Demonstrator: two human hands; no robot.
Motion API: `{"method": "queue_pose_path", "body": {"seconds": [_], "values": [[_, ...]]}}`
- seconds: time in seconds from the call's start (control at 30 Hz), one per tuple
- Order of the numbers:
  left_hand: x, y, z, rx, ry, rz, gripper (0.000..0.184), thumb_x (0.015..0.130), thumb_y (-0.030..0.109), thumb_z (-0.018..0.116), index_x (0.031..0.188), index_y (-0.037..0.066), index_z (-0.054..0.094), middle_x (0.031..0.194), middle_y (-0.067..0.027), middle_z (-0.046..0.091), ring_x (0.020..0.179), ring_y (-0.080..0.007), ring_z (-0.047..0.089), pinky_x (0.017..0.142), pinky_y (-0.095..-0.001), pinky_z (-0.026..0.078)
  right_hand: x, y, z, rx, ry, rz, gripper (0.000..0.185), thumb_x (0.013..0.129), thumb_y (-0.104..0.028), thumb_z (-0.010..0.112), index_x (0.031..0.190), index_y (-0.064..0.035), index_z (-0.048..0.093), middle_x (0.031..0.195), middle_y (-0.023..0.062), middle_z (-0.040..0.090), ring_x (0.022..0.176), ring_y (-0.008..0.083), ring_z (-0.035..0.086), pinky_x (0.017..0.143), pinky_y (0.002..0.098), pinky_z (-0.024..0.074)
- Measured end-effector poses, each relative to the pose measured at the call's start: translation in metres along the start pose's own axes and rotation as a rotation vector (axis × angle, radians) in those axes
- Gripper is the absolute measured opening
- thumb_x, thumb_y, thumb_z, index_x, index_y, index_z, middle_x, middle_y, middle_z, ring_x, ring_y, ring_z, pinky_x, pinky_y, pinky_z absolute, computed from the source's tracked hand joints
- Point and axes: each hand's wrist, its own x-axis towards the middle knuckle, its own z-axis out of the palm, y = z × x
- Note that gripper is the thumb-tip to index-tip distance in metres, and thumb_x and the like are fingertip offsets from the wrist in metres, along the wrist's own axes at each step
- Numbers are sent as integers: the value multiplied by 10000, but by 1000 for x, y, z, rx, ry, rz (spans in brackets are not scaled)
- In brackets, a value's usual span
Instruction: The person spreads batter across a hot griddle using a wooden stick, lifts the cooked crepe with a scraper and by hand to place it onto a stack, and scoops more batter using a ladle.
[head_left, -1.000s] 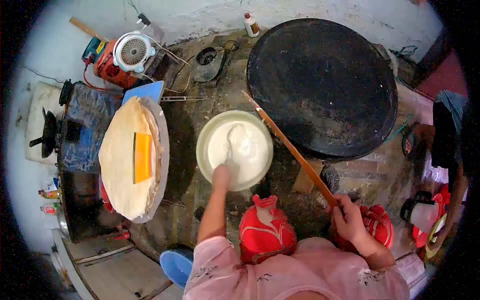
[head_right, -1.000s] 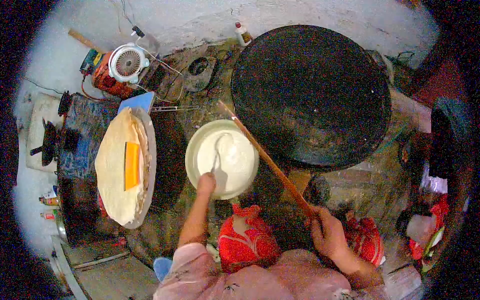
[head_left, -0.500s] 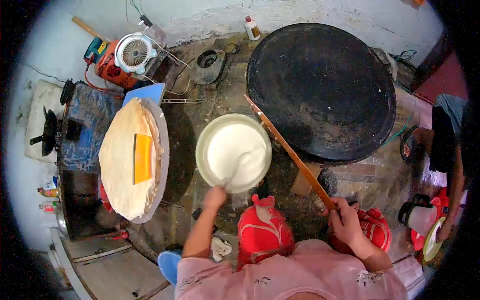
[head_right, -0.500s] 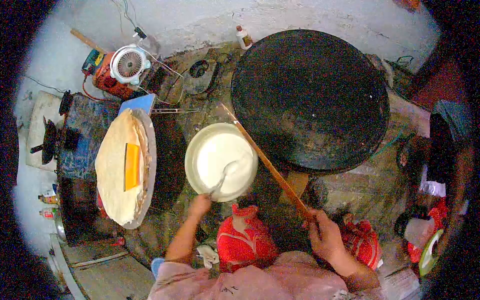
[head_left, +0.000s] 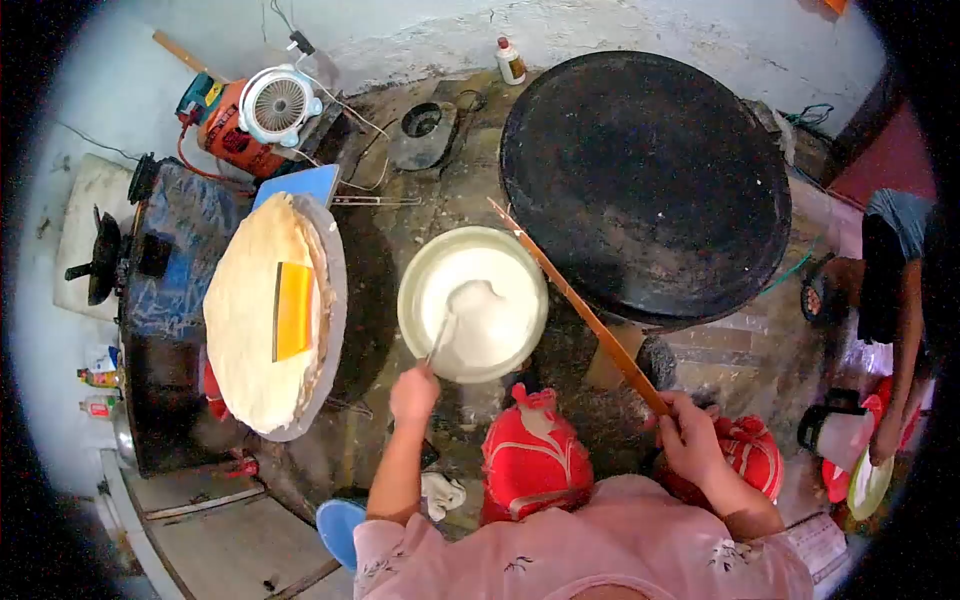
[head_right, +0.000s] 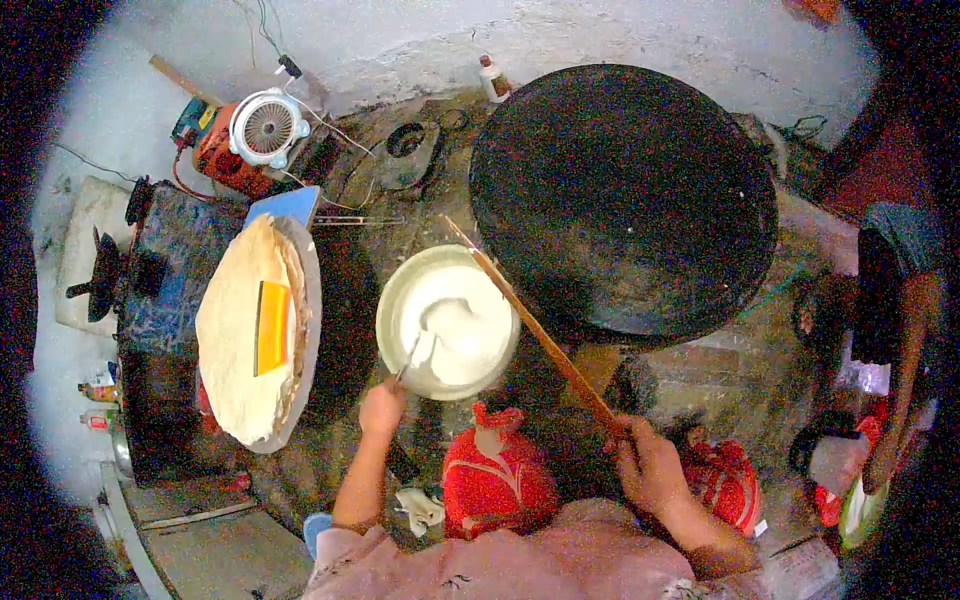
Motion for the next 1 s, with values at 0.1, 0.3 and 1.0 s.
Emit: {"method": "queue_pose_path", "body": {"seconds": [0.1, 0.3, 1.0], "values": [[-14, -3, 37, -67, 124, 24, 282, 833, 294, 484, 971, 85, 612, 799, -195, 614, 749, -372, 597, 650, -463, 474, -1, 2, 2, -13, 12, -56, 259, 811, 0, 476, 1069, -25, 479, 781, 136, 606, 710, 291, 607, 636, 339, 471], [12, -6, 56, 135, -104, 81, 256, 801, 235, 475, 887, 53, 633, 849, -192, 624, 846, -357, 598, 724, -441, 486, 1, 4, 4, -2, 15, -73, 254, 806, -16, 513, 1059, -34, 494, 805, 154, 600, 738, 309, 605, 653, 344, 469], [27, 26, 66, 63, 11, 106, 244, 784, 200, 492, 879, 13, 617, 875, -214, 611, 842, -377, 585, 764, -439, 471, 3, -11, 8, -91, -9, 1, 256, 802, -81, 585, 1040, -27, 510, 842, 162, 616, 752, 274, 614, 667, 333, 477]]}}
